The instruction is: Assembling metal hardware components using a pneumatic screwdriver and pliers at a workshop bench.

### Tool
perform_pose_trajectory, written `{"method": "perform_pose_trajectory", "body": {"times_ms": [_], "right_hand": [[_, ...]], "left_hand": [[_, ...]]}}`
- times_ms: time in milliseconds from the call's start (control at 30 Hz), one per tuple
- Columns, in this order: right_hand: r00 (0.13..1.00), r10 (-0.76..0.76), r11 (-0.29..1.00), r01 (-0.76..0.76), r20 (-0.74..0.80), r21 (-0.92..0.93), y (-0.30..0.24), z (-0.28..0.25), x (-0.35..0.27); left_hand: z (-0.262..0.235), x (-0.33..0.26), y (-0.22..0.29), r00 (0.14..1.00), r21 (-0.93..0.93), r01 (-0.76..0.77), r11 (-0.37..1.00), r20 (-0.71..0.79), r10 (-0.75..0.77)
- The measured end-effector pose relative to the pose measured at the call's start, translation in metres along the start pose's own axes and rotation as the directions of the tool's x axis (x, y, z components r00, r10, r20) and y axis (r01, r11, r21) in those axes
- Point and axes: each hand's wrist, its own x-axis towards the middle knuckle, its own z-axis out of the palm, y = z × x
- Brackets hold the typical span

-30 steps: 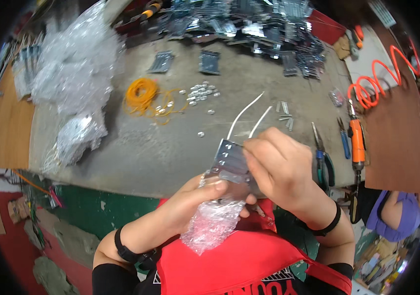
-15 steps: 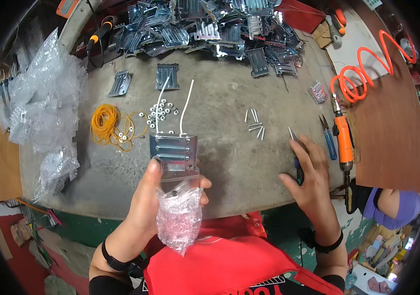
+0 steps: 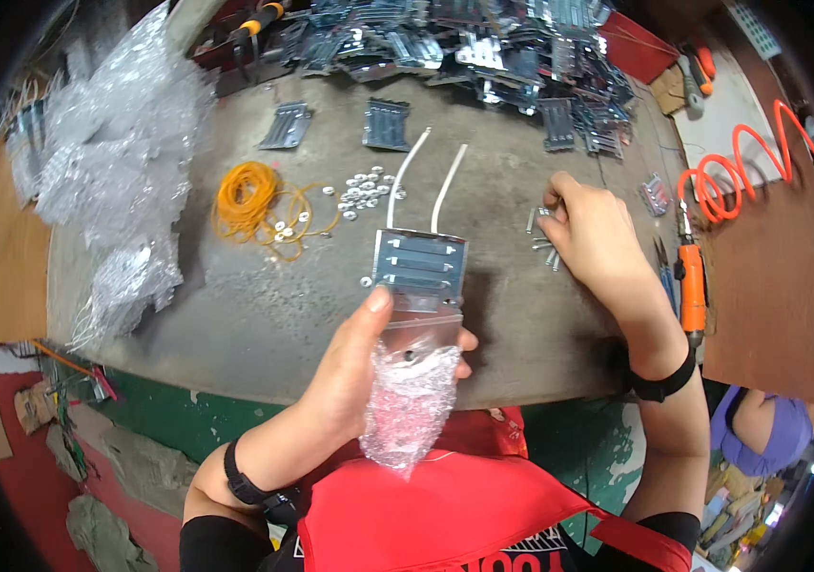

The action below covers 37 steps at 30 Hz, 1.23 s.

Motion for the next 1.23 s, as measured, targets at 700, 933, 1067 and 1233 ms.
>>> {"method": "perform_pose_trajectory", "body": {"times_ms": [700, 933, 1067, 1233], "right_hand": [[0.952, -0.186, 0.628, 0.306, -0.244, 0.715, -0.089, -0.006, -0.069], [0.845, -0.399, 0.754, 0.523, -0.357, 0.397, -0.088, 0.001, -0.077], [0.909, -0.356, 0.797, 0.417, -0.217, 0.436, -0.093, -0.011, -0.084], [0.756, -0.378, 0.659, 0.625, -0.534, 0.419, -0.106, 0.008, -0.072]], "left_hand": [[-0.012, -0.026, -0.009, 0.993, -0.083, -0.044, 0.996, 0.103, 0.052], [-0.005, -0.026, -0.014, 0.995, -0.029, -0.062, 0.998, 0.076, 0.064], [-0.005, -0.024, -0.017, 0.996, -0.054, -0.054, 0.997, 0.071, 0.058], [-0.005, -0.022, -0.023, 0.988, 0.102, -0.119, 0.988, 0.111, 0.107]]}}
